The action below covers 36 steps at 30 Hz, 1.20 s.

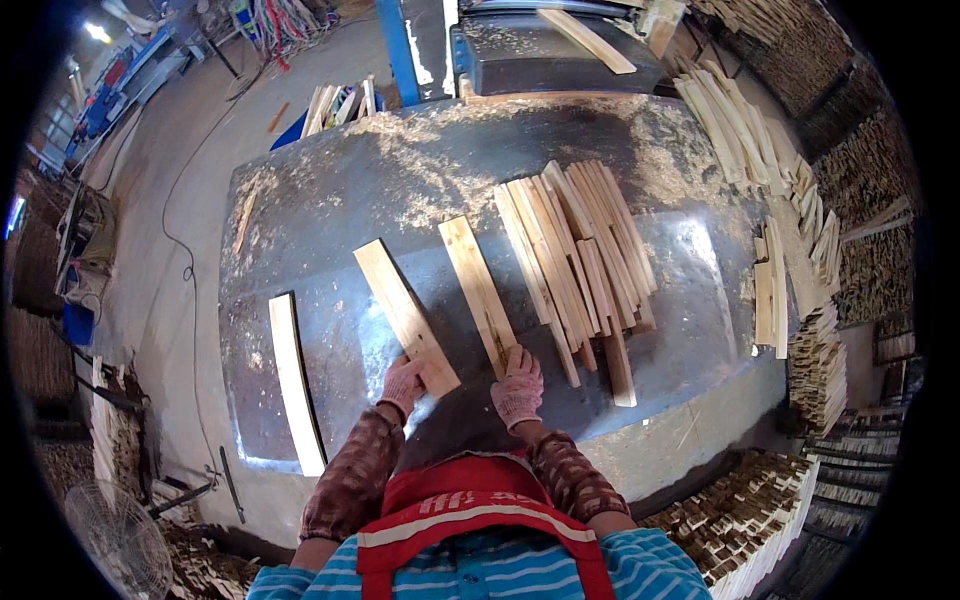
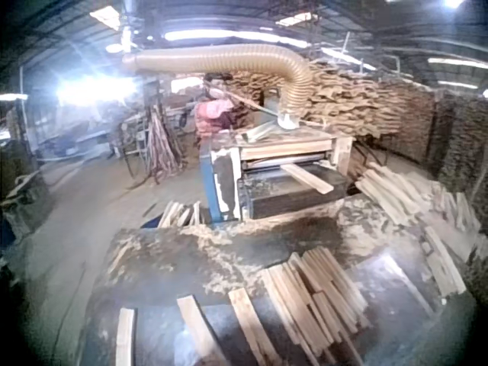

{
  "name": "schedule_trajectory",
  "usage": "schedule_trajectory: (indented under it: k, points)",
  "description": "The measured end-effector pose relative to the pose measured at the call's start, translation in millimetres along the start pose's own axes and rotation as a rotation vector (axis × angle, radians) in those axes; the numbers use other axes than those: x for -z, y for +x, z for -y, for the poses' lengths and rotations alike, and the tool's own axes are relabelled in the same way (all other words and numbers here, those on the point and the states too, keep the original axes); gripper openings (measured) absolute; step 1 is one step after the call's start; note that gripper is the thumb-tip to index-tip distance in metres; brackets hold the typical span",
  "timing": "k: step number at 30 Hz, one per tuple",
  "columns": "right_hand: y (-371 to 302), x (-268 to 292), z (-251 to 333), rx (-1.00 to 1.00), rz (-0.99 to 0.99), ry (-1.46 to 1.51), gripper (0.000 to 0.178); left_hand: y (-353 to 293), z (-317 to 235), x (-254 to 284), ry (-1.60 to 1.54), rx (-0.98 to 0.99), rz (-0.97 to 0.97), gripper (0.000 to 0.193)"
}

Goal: The person sorts and stacks light-colored wooden planks on a metal workbench in a workshop. They pick up planks from a pile, inspect them, and arrange them into neat stacks, occasionally moving them to different locations on the table.

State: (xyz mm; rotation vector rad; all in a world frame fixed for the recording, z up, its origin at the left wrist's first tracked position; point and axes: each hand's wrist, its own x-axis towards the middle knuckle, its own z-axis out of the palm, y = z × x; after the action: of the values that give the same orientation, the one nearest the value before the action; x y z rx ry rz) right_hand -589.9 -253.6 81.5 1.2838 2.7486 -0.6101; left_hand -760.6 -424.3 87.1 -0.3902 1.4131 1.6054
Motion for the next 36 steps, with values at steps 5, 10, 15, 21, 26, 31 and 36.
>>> schedule_trajectory:
  k: [5,10,15,21,26,31,36]
  points:
    - [16.8,33.9,-18.6,-0.049,0.353,0.677,0.072,33.2,28.1,29.0,0.375,-0.201,-0.031,0.033]
    - [-9.1,77.9,-26.8,-0.146,0.605,1.806,0.065,55.9,48.2,4.6,-0.055,-0.329,-0.098,0.022]
    - [-49.1,154.1,-28.0,-0.091,0.513,2.129,0.069,74.2,81.7,-12.2,0.111,-0.618,-0.308,0.019]
    - [-36.4,197.3,-106.2,-0.154,0.145,1.748,0.061,9.1,84.3,-98.1,0.522,-0.321,-0.429,0.037]
    - [44.1,200.8,-251.4,-0.329,-0.128,1.274,0.037,31.5,116.5,-104.7,0.123,-0.435,-0.373,0.032]
    - [91.2,164.9,-497.6,-0.297,-0.375,1.074,0.035,58.3,77.3,-89.0,0.099,-0.482,-0.589,0.031]
    - [95.7,200.7,-657.9,-0.561,-0.496,0.522,0.029,72.4,35.8,-52.4,0.931,-0.296,-1.250,0.030]
